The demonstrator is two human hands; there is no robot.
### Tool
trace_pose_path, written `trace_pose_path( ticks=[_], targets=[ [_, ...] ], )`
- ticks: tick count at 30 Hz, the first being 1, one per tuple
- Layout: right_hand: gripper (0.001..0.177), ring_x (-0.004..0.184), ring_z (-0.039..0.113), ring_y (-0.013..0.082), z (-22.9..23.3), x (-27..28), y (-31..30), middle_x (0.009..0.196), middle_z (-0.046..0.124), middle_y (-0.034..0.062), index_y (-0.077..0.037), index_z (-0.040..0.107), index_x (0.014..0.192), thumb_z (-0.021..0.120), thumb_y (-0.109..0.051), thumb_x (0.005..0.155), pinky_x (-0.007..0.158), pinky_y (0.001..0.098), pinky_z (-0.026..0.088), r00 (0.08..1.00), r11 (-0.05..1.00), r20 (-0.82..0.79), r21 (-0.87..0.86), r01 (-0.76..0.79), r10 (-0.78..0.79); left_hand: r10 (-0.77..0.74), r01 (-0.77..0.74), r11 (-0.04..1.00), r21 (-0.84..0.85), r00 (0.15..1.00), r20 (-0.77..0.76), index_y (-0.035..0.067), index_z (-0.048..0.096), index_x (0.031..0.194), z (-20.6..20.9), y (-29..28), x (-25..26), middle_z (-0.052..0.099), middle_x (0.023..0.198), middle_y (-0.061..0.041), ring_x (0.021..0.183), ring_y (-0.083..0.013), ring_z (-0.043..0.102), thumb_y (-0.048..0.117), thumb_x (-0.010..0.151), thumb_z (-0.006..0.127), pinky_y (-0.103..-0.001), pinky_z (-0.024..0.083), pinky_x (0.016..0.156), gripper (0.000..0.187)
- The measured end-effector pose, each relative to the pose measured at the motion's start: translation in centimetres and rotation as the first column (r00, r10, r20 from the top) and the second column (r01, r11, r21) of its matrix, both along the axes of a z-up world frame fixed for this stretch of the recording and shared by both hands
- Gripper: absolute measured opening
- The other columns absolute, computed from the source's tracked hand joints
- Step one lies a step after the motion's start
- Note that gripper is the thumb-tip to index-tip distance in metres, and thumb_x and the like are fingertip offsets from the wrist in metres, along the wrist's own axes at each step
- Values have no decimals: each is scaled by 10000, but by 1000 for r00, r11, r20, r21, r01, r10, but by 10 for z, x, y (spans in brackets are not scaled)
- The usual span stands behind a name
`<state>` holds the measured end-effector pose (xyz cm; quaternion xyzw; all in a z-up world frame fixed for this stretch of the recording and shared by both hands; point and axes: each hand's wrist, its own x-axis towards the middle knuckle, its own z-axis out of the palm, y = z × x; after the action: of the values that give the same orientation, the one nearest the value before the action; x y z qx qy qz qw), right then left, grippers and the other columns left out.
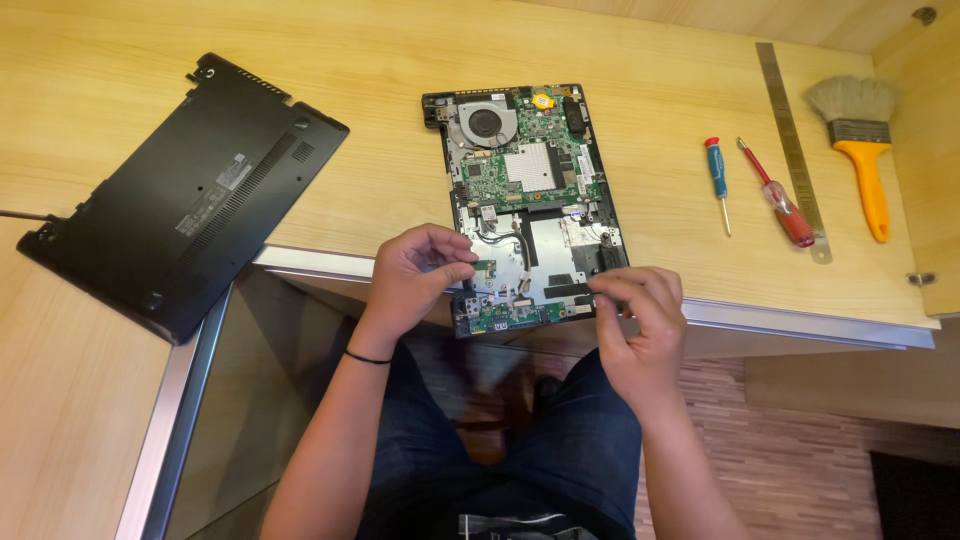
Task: The person works on a disassembled laptop motherboard on a wooden desk, connecting and disconnecting ribbon cables and small components by hand. The person handles a small green circuit board and various internal connectors while the laptop casing and tools remain on the desk.
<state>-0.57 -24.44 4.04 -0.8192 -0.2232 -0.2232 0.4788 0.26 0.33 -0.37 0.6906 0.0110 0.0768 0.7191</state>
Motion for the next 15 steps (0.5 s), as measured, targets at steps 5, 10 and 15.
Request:
trace_pose_path(
  ticks=[5,10,15],
  targets=[
    [160,751,528,163,4,18,4,858,688,83,-61,730,969,663,-10,832,584,227,424,965,987,-207,45,-154,160,-1,1,1000,-2,999,52,42,706,929,22,-14,-11,711,761,-62,714,-84,613,23,680,831,-227,513,727,279],
    [180,691,544,74,4,27,16,793,703,81,-8,712,1001,667,3,826,584,199,450,765,906,-504,347,-245,400,-43,11,986,169,982,186,84,726,891,42,-42,-15,694,732,-54,702,-130,612,32,701,809,-262,517,705,214],
    [188,690,554,57,-10,32,12,710,658,62,33,704,949,697,69,764,613,191,482,784,907,-500,381,-181,367,-64,-67,951,301,912,406,99,719,987,39,-54,-10,706,827,-49,798,-188,654,26,784,750,-284,529,753,217]
  ],
)
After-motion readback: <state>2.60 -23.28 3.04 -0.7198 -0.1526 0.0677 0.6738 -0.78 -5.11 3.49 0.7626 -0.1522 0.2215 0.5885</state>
